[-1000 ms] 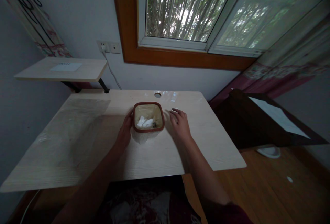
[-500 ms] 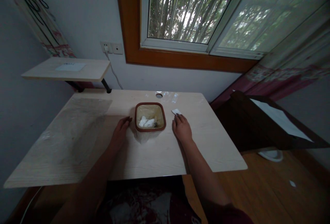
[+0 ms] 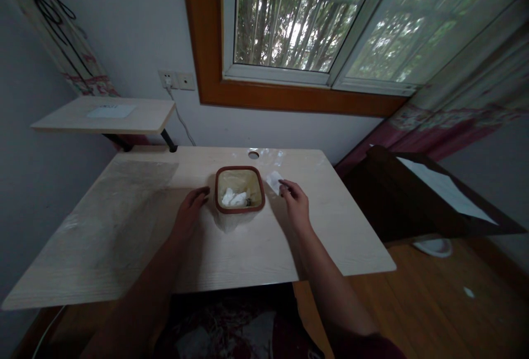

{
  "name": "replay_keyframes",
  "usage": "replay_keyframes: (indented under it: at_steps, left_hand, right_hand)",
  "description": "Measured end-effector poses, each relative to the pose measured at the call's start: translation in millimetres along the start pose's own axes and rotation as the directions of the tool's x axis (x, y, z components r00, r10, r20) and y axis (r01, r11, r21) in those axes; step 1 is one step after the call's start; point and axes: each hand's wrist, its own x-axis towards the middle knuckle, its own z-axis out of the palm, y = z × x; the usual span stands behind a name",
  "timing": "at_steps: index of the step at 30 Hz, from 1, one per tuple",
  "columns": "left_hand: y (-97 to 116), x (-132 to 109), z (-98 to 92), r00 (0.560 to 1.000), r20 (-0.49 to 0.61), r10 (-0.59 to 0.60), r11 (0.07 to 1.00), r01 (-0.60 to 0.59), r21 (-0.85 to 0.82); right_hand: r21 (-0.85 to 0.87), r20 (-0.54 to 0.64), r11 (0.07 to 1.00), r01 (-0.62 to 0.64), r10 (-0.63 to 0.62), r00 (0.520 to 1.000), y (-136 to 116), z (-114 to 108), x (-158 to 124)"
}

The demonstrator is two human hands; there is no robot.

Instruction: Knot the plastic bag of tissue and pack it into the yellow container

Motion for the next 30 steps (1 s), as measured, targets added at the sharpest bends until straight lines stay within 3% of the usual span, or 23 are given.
replay_keyframes:
  at_steps: [4,9,11,13,17,21,23,25,28,30]
  left_hand:
    - [23,1,6.2,0.997,-0.029,0.077,0.997,-0.077,-0.01]
    - [59,4,17.6,0.972,-0.006,0.236,0.966,-0.234,0.112]
    - [73,5,21.2,0.944,0.035,0.329,0.925,-0.329,0.191]
    - [87,6,24.3,0.892,0.102,0.441,0.854,-0.452,0.258]
    - [109,3,31.0,0.724,0.296,0.623,0.617,-0.688,0.383]
    - [118,-3,29.3,0.628,0.376,0.682,0.454,-0.766,0.456]
    - [117,-2,17.0,0.613,0.373,0.697,0.406,-0.765,0.5]
    - [113,4,-6.9,0.623,0.313,0.717,0.371,-0.721,0.585]
    - [102,21,-63.2,0.611,0.277,0.742,0.255,-0.639,0.726]
    - [93,33,-107.5,0.646,0.247,0.722,0.2,-0.537,0.819]
  right_hand:
    - [0.125,-0.074,0.992,0.002,0.007,0.997,-20,4,6]
    - [0.123,-0.107,0.983,0.134,-0.121,0.987,-55,12,13]
    - [0.091,-0.069,0.975,0.201,-0.195,0.978,-74,15,14]
    - [0.047,0.028,0.955,0.291,-0.293,0.956,-93,18,15]
    - [0.027,0.254,0.883,0.469,-0.46,0.851,-124,29,16]
    - [0.019,0.484,0.838,0.545,-0.485,0.729,-136,42,17]
    - [0.015,0.511,0.829,0.558,-0.486,0.709,-134,44,15]
    - [0.007,0.469,0.832,0.554,-0.492,0.733,-128,43,14]
    - [-0.029,0.333,0.858,0.513,-0.475,0.814,-112,34,11]
    - [-0.063,0.255,0.879,0.473,-0.444,0.859,-97,26,8]
